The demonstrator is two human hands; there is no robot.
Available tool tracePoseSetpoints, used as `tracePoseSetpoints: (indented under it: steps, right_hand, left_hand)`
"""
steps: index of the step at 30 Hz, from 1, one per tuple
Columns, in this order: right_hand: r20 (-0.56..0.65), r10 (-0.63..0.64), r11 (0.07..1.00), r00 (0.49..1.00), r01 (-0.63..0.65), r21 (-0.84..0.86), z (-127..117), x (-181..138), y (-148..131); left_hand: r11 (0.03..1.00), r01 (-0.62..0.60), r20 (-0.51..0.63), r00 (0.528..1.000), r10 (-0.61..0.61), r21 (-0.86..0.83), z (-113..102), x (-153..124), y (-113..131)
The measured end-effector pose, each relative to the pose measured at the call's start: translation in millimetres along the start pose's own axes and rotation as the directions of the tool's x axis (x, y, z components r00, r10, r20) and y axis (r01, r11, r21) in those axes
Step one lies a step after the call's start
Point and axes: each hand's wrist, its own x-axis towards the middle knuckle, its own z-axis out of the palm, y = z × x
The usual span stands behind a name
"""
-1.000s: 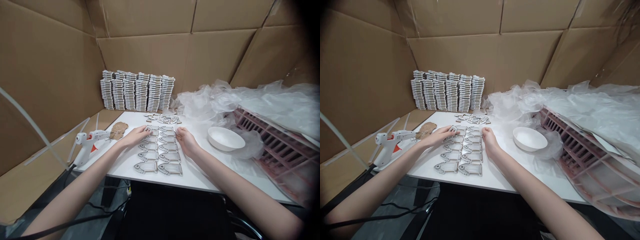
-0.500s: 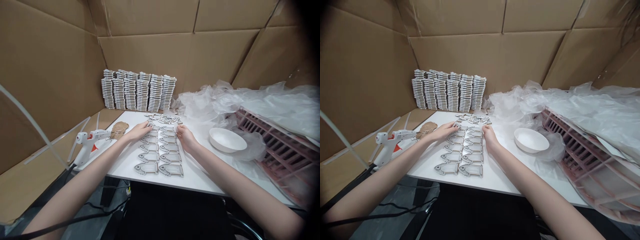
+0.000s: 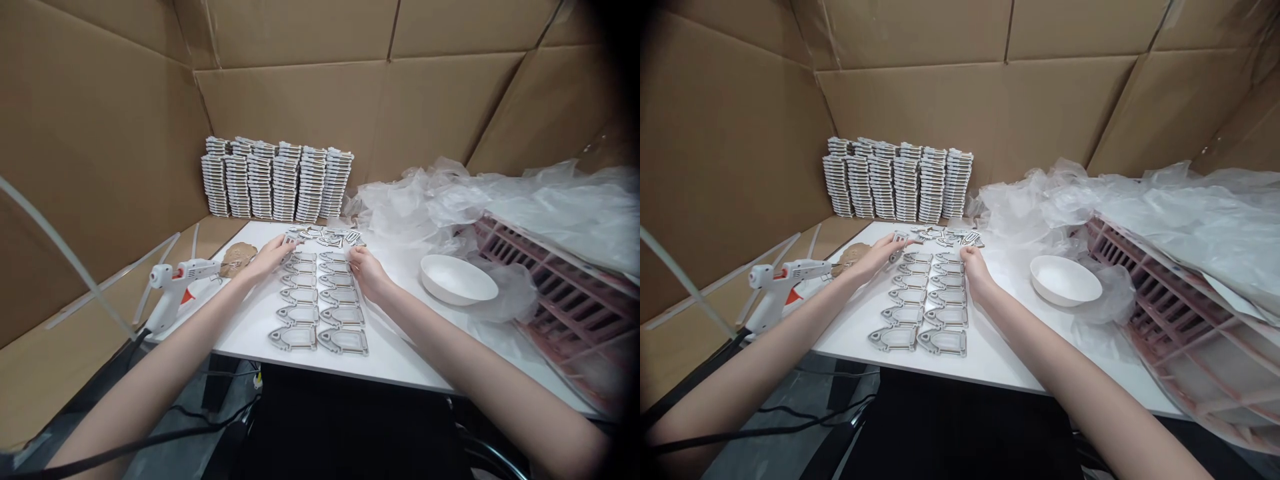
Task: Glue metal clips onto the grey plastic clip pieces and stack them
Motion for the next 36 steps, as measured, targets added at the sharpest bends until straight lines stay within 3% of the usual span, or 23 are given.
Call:
tracePoseSetpoints:
  steps: [4,8,13,18,24,28,32,36]
  right_hand:
    - [-0.033,-0.025,0.999,0.999,0.024,-0.025,0,11,3]
    - [-0.029,-0.069,0.992,0.997,0.066,-0.105,4,23,5]
    - [0.124,-0.175,0.963,0.977,0.196,-0.184,6,30,8]
    - [0.265,-0.158,0.938,0.951,0.228,-0.26,2,25,6]
    - [0.265,-0.168,0.92,0.949,0.248,-0.303,2,17,2]
    - [0.269,-0.178,0.944,0.947,0.241,-0.225,3,14,0]
    - [0.14,-0.21,0.967,0.968,0.227,-0.113,1,5,2]
    - [0.0,-0.078,0.994,0.997,0.078,-0.073,0,-6,8]
  left_hand:
    - [0.995,0.082,-0.11,0.99,-0.087,-0.049,3,10,-3]
    - [0.999,-0.008,-0.005,1.0,0.008,-0.054,11,10,2]
    - [0.992,-0.119,0.172,0.977,0.124,-0.036,23,7,10]
    - [0.992,-0.116,0.192,0.974,0.123,-0.049,26,5,6]
    - [0.993,-0.099,0.175,0.979,0.11,-0.07,30,4,3]
    - [0.993,-0.079,0.093,0.992,0.088,-0.093,25,3,9]
    - [0.951,-0.052,-0.113,0.993,0.019,-0.304,13,1,5]
    - [0.893,0.022,-0.191,0.974,-0.12,-0.45,13,-1,-11]
